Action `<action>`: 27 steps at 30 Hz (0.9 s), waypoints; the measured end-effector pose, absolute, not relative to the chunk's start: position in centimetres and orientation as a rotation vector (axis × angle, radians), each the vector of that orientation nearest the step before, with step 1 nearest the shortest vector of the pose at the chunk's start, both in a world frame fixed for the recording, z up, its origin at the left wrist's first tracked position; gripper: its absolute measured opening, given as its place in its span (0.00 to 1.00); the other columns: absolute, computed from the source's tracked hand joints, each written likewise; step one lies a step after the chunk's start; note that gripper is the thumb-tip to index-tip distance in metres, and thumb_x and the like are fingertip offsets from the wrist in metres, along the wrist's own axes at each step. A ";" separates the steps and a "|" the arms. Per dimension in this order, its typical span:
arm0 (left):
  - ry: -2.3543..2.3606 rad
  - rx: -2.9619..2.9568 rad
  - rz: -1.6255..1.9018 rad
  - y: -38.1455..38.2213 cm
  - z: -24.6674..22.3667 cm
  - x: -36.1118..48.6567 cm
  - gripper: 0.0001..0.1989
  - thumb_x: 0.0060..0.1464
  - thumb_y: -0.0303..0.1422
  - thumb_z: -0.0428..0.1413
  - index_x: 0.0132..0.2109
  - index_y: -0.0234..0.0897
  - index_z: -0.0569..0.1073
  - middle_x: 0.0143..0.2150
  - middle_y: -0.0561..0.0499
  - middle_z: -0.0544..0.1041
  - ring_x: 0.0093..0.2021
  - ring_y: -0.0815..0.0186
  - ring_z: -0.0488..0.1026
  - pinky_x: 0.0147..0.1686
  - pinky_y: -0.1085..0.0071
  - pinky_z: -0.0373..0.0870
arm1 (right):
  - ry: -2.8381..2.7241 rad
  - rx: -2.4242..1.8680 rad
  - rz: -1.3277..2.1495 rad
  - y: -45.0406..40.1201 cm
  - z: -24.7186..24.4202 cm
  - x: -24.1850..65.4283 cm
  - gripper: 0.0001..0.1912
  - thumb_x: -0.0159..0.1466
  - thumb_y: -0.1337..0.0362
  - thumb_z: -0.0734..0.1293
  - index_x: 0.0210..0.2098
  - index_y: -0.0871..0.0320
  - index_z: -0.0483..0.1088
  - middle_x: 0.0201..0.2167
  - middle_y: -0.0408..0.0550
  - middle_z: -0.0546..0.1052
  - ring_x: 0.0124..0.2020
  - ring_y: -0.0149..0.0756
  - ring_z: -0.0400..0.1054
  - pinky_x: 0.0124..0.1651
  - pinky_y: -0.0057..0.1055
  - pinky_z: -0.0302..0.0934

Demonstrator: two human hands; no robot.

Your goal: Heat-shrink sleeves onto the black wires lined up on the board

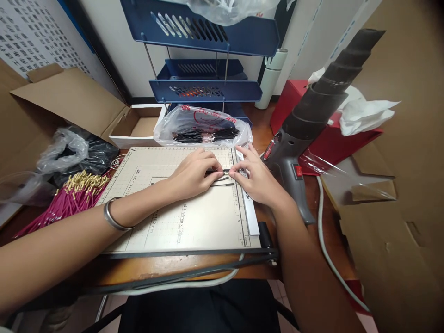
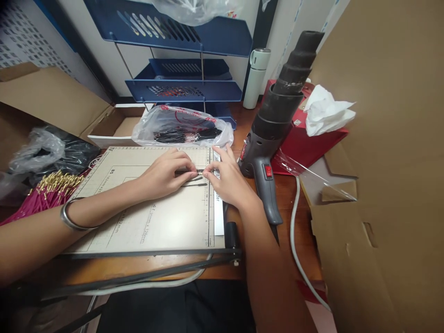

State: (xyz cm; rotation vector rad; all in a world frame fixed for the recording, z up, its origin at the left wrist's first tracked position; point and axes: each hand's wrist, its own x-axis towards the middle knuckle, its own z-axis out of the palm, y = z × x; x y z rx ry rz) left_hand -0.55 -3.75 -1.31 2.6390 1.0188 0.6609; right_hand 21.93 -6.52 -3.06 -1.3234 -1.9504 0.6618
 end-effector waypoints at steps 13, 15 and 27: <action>1.076 2.547 0.695 -3.9 -1.3 -0.6 0.10 0.67 0.35 0.58 0.40 0.37 0.82 0.41 0.46 0.81 0.43 0.58 0.71 0.48 0.59 0.64 | -1.813 -1.361 0.676 -6.8 -2.7 22.2 0.06 0.64 0.61 0.73 0.32 0.52 0.82 0.74 0.47 0.67 0.82 0.60 0.44 0.80 0.68 0.39; 1.089 2.537 0.699 -4.0 -1.2 -0.7 0.09 0.66 0.35 0.59 0.40 0.37 0.82 0.41 0.46 0.81 0.44 0.57 0.71 0.48 0.59 0.64 | -1.812 -1.394 0.675 -7.0 -2.5 22.4 0.04 0.62 0.62 0.74 0.32 0.51 0.83 0.75 0.46 0.66 0.82 0.61 0.43 0.80 0.69 0.39; 1.058 2.553 0.725 -3.7 -1.3 -0.4 0.09 0.65 0.36 0.61 0.39 0.37 0.84 0.39 0.47 0.82 0.41 0.58 0.70 0.46 0.59 0.64 | -1.859 -1.349 0.598 -6.9 -2.8 21.8 0.06 0.62 0.62 0.72 0.29 0.53 0.80 0.70 0.49 0.71 0.79 0.59 0.53 0.78 0.65 0.48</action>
